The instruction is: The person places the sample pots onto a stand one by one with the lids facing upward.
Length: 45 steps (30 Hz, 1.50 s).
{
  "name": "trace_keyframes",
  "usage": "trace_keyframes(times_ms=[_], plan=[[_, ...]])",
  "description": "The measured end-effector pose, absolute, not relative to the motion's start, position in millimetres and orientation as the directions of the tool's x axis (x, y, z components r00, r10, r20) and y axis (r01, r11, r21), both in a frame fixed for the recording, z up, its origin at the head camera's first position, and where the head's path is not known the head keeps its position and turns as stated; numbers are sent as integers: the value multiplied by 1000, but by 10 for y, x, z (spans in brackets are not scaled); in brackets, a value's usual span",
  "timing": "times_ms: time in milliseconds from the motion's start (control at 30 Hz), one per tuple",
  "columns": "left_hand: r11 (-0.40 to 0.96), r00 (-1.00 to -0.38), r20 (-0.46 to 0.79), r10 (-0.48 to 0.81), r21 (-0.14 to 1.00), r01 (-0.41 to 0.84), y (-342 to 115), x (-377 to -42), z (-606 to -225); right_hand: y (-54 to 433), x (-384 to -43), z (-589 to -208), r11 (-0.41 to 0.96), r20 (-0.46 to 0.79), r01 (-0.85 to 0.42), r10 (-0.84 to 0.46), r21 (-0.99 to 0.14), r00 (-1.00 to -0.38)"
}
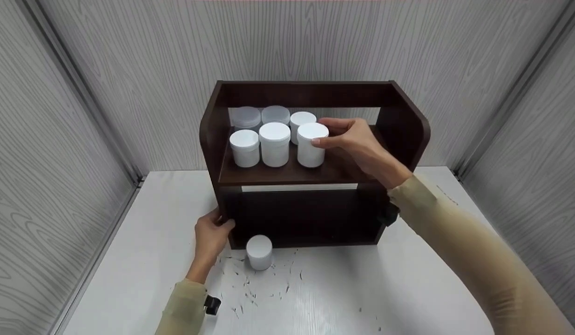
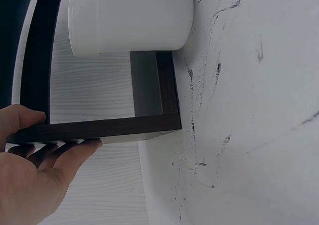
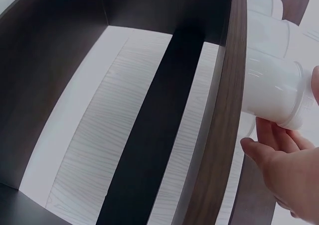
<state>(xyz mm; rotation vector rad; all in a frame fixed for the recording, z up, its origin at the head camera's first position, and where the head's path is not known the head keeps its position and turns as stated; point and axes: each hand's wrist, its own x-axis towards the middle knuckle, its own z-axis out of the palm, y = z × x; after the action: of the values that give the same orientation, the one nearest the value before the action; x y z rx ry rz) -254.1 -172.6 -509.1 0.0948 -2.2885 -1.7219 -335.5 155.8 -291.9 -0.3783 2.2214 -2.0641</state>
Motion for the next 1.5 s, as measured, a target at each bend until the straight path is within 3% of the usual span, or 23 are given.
trace_keyframes(times_ms=[1500], plan=[[284, -961, 170, -219, 953, 104, -1728, -2544, -5099, 1506, -3343, -2992, 51, 154, -169, -228, -984, -962]])
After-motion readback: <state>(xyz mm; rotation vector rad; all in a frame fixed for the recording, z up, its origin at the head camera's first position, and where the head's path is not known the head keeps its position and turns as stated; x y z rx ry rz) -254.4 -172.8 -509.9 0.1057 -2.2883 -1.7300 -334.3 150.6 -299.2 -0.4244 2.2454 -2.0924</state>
